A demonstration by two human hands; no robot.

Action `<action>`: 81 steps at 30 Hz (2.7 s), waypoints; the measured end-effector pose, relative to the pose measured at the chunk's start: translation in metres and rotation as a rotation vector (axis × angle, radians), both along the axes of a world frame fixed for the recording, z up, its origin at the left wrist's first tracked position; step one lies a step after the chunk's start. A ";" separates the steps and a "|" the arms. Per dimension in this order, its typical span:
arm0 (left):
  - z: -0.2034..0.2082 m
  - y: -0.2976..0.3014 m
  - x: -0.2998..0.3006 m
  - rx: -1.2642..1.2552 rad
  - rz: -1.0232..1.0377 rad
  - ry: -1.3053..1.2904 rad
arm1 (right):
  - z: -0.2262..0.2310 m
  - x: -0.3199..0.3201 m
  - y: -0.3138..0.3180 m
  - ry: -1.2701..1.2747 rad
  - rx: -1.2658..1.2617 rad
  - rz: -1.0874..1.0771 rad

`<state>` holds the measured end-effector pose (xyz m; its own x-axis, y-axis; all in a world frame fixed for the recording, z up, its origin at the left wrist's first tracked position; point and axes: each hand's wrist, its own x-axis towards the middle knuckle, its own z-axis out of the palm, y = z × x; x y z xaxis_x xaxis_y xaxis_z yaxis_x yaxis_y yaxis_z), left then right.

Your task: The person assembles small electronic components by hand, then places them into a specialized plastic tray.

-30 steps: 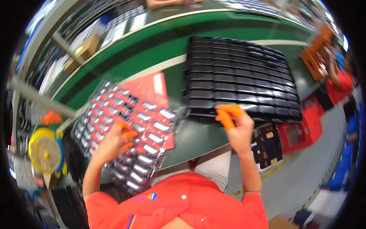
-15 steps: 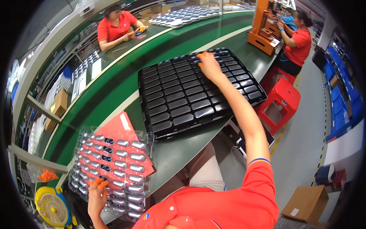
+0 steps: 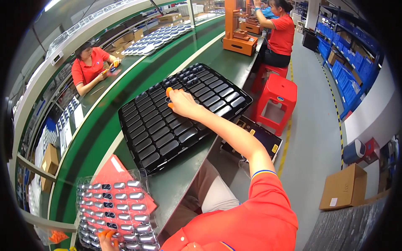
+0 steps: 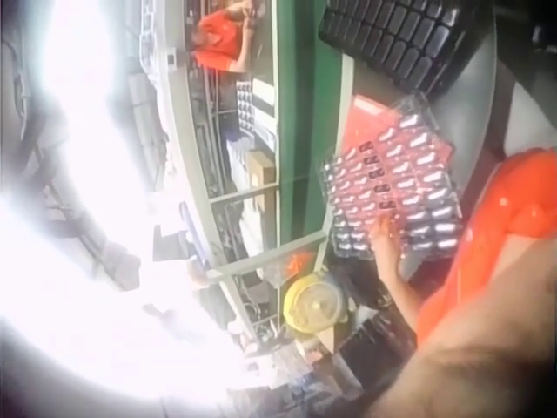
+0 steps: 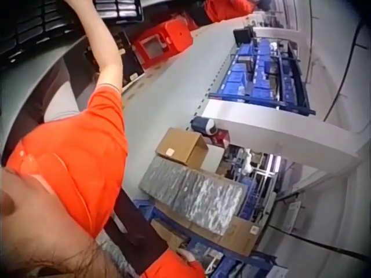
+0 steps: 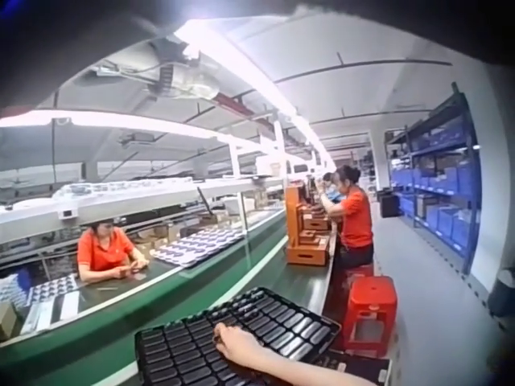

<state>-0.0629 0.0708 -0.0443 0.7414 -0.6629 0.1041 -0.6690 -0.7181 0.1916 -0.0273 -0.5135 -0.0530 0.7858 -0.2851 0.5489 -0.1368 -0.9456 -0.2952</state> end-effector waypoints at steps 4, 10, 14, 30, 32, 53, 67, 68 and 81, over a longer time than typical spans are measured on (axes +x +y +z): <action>0.008 -0.005 -0.006 0.219 0.014 -0.126 | 0.004 -0.011 0.016 -0.069 0.402 0.173; 0.047 -0.023 -0.012 -0.079 0.004 -0.054 | 0.021 -0.046 0.039 -0.096 1.033 0.285; 0.071 -0.051 -0.004 -0.312 0.147 0.192 | 0.026 -0.059 0.066 -0.090 1.210 0.362; 0.041 -0.273 0.065 -0.769 -0.481 1.159 | 0.016 -0.092 0.128 -0.475 1.162 0.443; 0.030 -0.280 0.068 -0.815 -0.496 1.202 | 0.012 -0.096 0.125 -0.521 1.136 0.444; 0.015 -0.274 0.062 -0.981 -0.387 1.599 | 0.014 -0.102 0.166 -0.278 1.393 0.656; 0.018 -0.271 0.056 -0.824 -0.397 1.318 | 0.011 -0.102 0.179 -0.384 0.797 0.208; 0.016 -0.272 0.055 -0.823 -0.396 1.321 | 0.008 -0.101 0.179 -0.382 0.798 0.207; 0.015 -0.269 0.049 -0.863 -0.481 1.143 | 0.011 -0.103 0.164 -0.365 0.675 0.432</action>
